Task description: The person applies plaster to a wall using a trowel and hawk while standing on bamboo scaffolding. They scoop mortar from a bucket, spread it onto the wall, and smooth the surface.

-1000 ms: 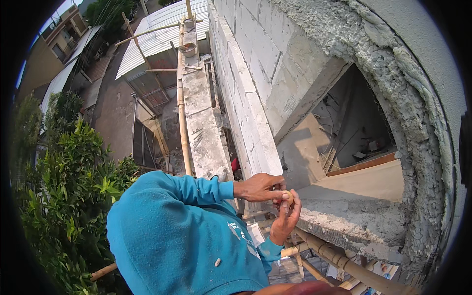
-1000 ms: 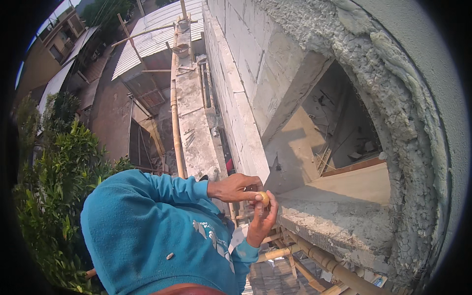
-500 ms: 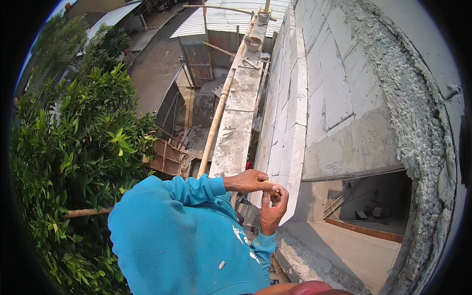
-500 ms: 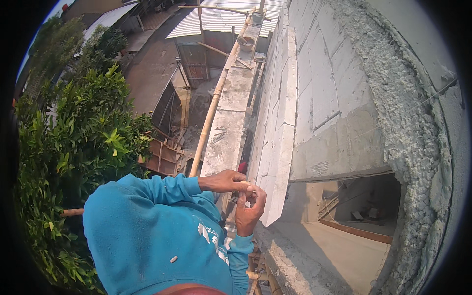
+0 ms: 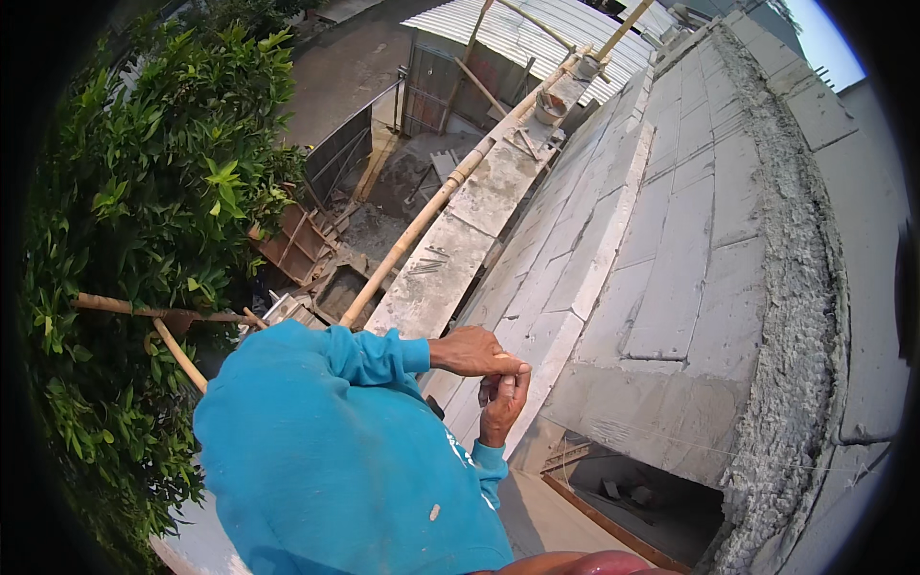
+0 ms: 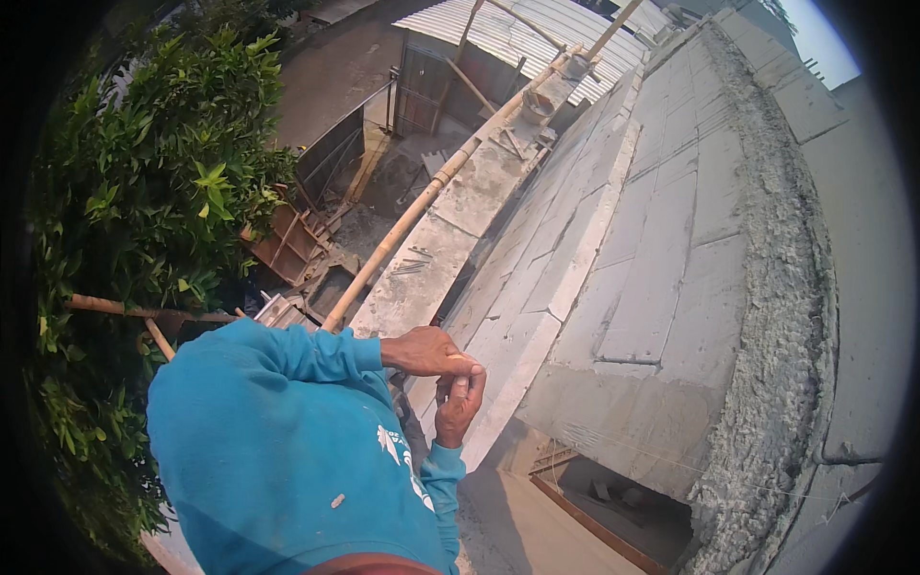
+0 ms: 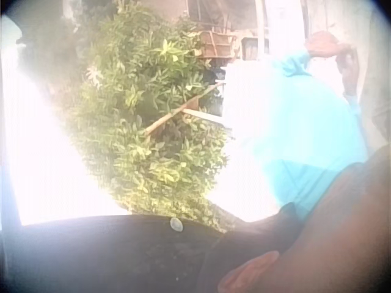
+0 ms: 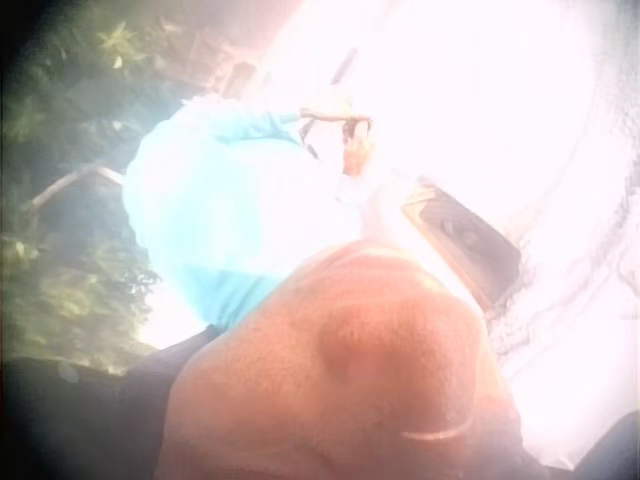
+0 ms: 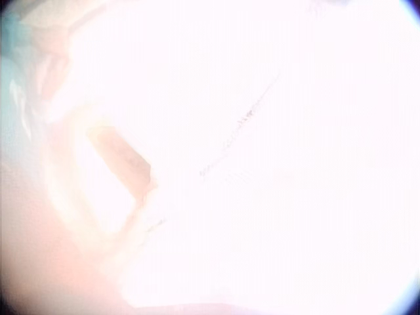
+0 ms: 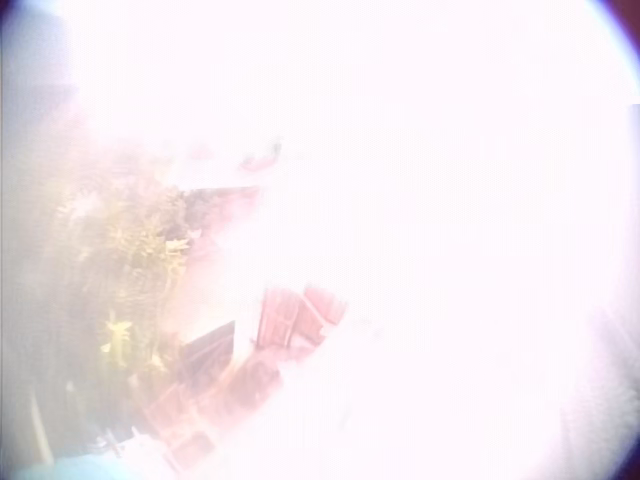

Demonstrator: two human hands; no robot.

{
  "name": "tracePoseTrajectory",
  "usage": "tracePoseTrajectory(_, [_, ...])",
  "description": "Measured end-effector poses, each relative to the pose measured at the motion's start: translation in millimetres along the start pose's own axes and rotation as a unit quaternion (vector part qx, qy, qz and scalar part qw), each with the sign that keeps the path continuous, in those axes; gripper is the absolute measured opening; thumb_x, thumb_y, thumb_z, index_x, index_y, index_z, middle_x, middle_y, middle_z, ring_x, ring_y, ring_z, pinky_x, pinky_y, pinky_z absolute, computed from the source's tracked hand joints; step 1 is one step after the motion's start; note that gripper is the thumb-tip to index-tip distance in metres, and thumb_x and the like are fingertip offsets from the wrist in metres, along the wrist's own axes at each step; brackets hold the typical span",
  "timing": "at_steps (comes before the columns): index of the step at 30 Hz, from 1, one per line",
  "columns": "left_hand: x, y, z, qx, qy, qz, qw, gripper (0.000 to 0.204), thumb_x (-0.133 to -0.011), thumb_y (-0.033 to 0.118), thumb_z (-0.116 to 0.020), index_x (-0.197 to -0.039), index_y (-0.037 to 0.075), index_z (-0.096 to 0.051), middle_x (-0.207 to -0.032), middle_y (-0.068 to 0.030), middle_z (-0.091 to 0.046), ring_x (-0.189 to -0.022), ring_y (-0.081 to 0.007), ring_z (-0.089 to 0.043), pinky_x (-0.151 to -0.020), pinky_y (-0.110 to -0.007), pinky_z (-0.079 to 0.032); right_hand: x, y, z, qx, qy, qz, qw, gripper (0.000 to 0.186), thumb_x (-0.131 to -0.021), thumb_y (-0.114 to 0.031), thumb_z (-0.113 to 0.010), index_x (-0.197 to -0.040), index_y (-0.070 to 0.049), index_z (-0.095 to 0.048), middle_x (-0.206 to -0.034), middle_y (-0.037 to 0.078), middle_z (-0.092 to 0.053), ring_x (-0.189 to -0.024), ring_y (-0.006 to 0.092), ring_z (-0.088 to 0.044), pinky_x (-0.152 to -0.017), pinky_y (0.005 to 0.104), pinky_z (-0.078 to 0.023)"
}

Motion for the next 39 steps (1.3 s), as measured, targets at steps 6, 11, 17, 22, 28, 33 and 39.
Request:
tracePoseTrajectory(6, [-19.0,-11.3,19.2,0.021,0.134,-0.005,0.991,0.077,-0.082,0.074,-0.047,-0.062,0.002,-0.068,-0.053,-0.014,-0.059,-0.051,-0.0296,-0.059,-0.052,-0.04,-0.044,-43.9,2.9,-11.2,-0.017,0.012,-0.038,0.999,0.047,-0.095,-0.047,-0.044,-0.115,-0.005,-0.051,-0.084,-0.002,-0.05,-0.061,0.0027,-0.041,-0.05,0.0178,-0.031])
tracePoseTrajectory(11, [-31.4,-7.5,30.0,0.013,0.137,0.045,0.989,0.069,-0.081,0.064,-0.051,-0.061,0.0,-0.067,-0.053,-0.0155,-0.059,-0.053,-0.0293,-0.061,-0.054,-0.04,-0.046,-65.7,7.3,-17.7,-0.028,0.024,0.002,0.999,0.075,-0.084,-0.073,-0.049,-0.115,-0.004,-0.048,-0.096,0.003,-0.051,-0.076,0.0085,-0.052,-0.059,0.0196,-0.044])
tracePoseTrajectory(17, [-41.1,-14.9,30.7,0.061,0.145,0.077,0.985,0.068,-0.08,0.064,-0.052,-0.06,0.0,-0.066,-0.053,-0.0149,-0.059,-0.053,-0.0283,-0.06,-0.055,-0.038,-0.046,-79.7,15.9,-17.1,-0.042,0.018,-0.012,0.999,0.085,-0.074,-0.077,-0.057,-0.115,-0.003,-0.048,-0.099,0.004,-0.051,-0.086,0.0112,-0.055,-0.069,0.0231,-0.048])
tracePoseTrajectory(22, [-48.9,-11.1,51.0,0.097,0.184,0.078,0.975,0.063,-0.082,0.061,-0.054,-0.063,0.002,-0.066,-0.054,-0.0118,-0.06,-0.053,-0.0245,-0.06,-0.055,-0.036,-0.046,-102.5,11.4,-25.0,-0.045,0.005,-0.027,0.999,0.085,-0.073,-0.077,-0.058,-0.111,-0.001,-0.051,-0.097,0.004,-0.053,-0.087,0.0116,-0.054,-0.072,0.0242,-0.048])
tracePoseTrajectory(28, [-55.0,-12.6,69.9,0.131,0.191,0.084,0.969,0.054,-0.087,0.057,-0.054,-0.08,0.007,-0.073,-0.065,-0.0116,-0.066,-0.062,-0.0216,-0.064,-0.059,-0.033,-0.048,-127.9,16.7,-40.0,-0.055,0.017,0.025,0.998,0.085,-0.077,-0.076,-0.054,-0.109,0.003,-0.052,-0.097,0.004,-0.054,-0.089,0.0128,-0.054,-0.077,0.0263,-0.046])
tracePoseTrajectory(33, [-55.8,-14.5,80.3,0.114,0.187,0.082,0.972,0.056,-0.09,0.056,-0.05,-0.085,0.006,-0.074,-0.067,-0.0094,-0.067,-0.065,-0.0205,-0.066,-0.061,-0.034,-0.049,-139.7,9.8,-54.1,-0.063,0.038,0.059,0.996,0.077,-0.082,-0.071,-0.053,-0.109,0.001,-0.052,-0.09,0.004,-0.056,-0.077,0.0115,-0.056,-0.063,0.0229,-0.048])
tracePoseTrajectory(39, [-50.1,-21.7,64.8,0.248,0.222,0.009,0.943,0.07,-0.09,0.066,-0.039,-0.075,0.003,-0.067,-0.065,-0.0118,-0.064,-0.064,-0.0204,-0.063,-0.061,-0.031,-0.046,-155.7,16.6,-40.9,-0.211,0.101,-0.091,0.968,0.037,-0.097,-0.041,-0.039,-0.104,-0.008,-0.053,-0.077,0.003,-0.057,-0.055,0.0094,-0.049,-0.043,0.0215,-0.035])
Point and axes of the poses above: each hand's wrist, its own x-axis away from the middle knuckle, its own z-axis out of the back of the hand, y = z × x, the point moved 2 cm from there along -x, towards the middle knuckle
